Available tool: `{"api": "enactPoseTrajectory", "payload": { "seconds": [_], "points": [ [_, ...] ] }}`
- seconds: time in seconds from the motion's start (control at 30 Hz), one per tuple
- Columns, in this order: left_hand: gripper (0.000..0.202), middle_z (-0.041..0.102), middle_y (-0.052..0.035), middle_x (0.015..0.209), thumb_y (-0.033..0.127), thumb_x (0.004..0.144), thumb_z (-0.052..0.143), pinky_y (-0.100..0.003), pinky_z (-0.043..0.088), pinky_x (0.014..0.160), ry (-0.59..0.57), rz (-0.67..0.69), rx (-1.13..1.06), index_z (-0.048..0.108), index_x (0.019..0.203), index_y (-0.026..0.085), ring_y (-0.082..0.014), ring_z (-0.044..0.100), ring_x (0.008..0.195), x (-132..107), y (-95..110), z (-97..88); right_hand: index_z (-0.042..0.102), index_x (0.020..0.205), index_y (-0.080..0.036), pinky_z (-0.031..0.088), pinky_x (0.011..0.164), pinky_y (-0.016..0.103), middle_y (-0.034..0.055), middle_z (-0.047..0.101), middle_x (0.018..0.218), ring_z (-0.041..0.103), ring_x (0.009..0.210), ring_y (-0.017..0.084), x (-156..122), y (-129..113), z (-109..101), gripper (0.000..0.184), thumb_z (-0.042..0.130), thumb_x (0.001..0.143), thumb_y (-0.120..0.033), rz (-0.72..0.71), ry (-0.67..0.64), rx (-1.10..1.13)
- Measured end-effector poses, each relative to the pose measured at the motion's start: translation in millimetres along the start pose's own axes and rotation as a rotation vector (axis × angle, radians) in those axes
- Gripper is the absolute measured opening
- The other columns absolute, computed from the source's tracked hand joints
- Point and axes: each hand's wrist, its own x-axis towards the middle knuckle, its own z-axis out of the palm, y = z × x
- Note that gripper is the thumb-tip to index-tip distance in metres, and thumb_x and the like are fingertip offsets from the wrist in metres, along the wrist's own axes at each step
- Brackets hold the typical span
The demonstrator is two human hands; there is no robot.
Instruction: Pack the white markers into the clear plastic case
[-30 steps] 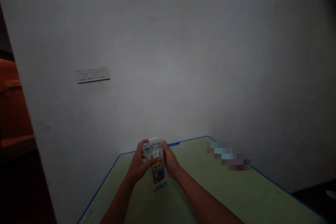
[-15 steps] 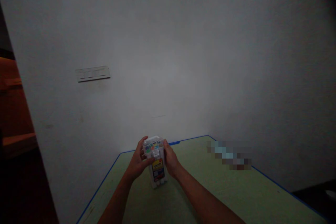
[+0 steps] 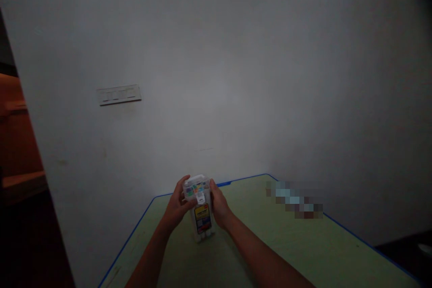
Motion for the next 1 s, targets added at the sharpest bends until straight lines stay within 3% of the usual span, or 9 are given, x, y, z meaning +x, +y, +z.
{"api": "enactPoseTrajectory", "payload": {
  "seconds": [0.2, 0.33, 0.47, 0.73, 1.0],
  "points": [
    [0.059, 0.056, -0.0018, 0.089, 0.029, 0.059, 0.069, -0.028, 0.051, 0.065, 0.140, 0.035, 0.092, 0.034, 0.106, 0.022, -0.0179, 0.060, 0.077, 2, -1, 8.8, 0.058, 0.090, -0.017, 0.042, 0.073, 0.031, 0.0041, 0.062, 0.085, 0.054, 0.085, 0.020, -2, -1, 3, 0.046, 0.045, 0.073, -0.058, -0.009, -0.001, -0.020],
    [0.046, 0.054, 0.0018, 0.077, 0.036, 0.064, 0.064, -0.024, 0.049, 0.056, 0.267, 0.048, 0.091, 0.038, 0.098, 0.021, -0.0139, 0.057, 0.064, 2, 5, 17.4, 0.057, 0.086, -0.017, 0.042, 0.073, 0.029, 0.0032, 0.060, 0.087, 0.053, 0.083, 0.018, -3, 1, 4, 0.042, 0.043, 0.076, -0.056, -0.037, -0.009, -0.071],
    [0.046, 0.053, 0.0018, 0.074, 0.038, 0.062, 0.064, -0.023, 0.048, 0.053, 0.332, 0.044, 0.103, 0.040, 0.096, 0.020, -0.0134, 0.056, 0.061, 2, 7, 21.3, 0.055, 0.090, -0.019, 0.043, 0.075, 0.030, 0.0026, 0.059, 0.090, 0.052, 0.085, 0.018, -2, 4, 3, 0.041, 0.043, 0.077, -0.056, -0.046, -0.020, -0.082],
    [0.052, 0.053, -0.0018, 0.084, 0.036, 0.062, 0.063, -0.026, 0.048, 0.060, 0.362, 0.058, 0.156, 0.041, 0.106, 0.018, -0.0164, 0.056, 0.072, 4, 8, 19.2, 0.055, 0.093, -0.020, 0.041, 0.078, 0.031, 0.0030, 0.058, 0.093, 0.051, 0.091, 0.019, -3, 3, 0, 0.041, 0.041, 0.078, -0.055, -0.037, -0.030, -0.133],
    [0.061, 0.051, -0.0022, 0.089, 0.032, 0.064, 0.064, -0.025, 0.049, 0.062, 0.231, 0.101, 0.041, 0.031, 0.114, 0.022, -0.0156, 0.056, 0.074, 0, 8, 19.2, 0.053, 0.094, -0.021, 0.043, 0.068, 0.029, 0.0022, 0.057, 0.089, 0.052, 0.082, 0.018, -8, -9, 3, 0.040, 0.044, 0.076, -0.056, -0.025, -0.032, -0.183]
  ]
}}
